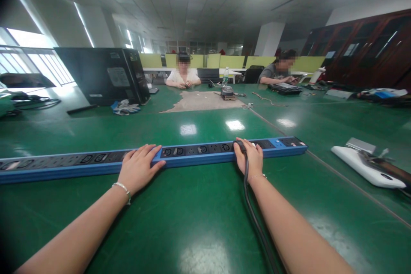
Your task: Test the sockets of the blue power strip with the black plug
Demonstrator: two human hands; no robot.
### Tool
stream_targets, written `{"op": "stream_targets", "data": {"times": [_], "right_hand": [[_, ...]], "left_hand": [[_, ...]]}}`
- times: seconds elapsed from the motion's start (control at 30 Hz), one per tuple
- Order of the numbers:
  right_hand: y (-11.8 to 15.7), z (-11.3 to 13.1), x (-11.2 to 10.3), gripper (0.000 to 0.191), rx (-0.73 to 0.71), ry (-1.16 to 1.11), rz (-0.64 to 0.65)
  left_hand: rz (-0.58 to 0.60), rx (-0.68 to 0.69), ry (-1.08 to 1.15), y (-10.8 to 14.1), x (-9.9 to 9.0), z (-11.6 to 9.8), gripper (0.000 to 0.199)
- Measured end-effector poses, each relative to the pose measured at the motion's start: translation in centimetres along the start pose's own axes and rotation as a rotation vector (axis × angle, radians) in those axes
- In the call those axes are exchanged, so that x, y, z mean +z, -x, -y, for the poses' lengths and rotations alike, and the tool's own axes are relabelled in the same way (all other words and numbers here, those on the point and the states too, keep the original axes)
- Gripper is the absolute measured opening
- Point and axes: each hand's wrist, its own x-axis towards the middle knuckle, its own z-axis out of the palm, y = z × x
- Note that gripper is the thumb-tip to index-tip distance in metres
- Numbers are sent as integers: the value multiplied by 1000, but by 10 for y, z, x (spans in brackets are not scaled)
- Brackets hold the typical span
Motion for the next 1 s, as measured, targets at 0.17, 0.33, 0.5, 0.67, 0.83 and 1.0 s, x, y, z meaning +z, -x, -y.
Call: {"op": "stream_targets", "data": {"times": [0.17,0.33,0.5,0.67,0.83,1.0], "right_hand": [[0,-3,3,41,-10,-38,-53],[-1,-5,4,41,-1,15,-34],[0,-3,2,43,-3,85,5],[1,-1,2,39,-19,119,-23],[-2,0,3,38,-20,109,-35],[-2,0,2,40,-35,100,-16]], "left_hand": [[-4,-7,12,0,1,0,50],[1,-20,21,0,0,-1,50],[4,-26,28,0,2,-1,51],[10,-29,32,1,0,-1,50],[14,-30,20,1,-2,-2,49],[22,-39,13,0,-1,-2,53]]}}
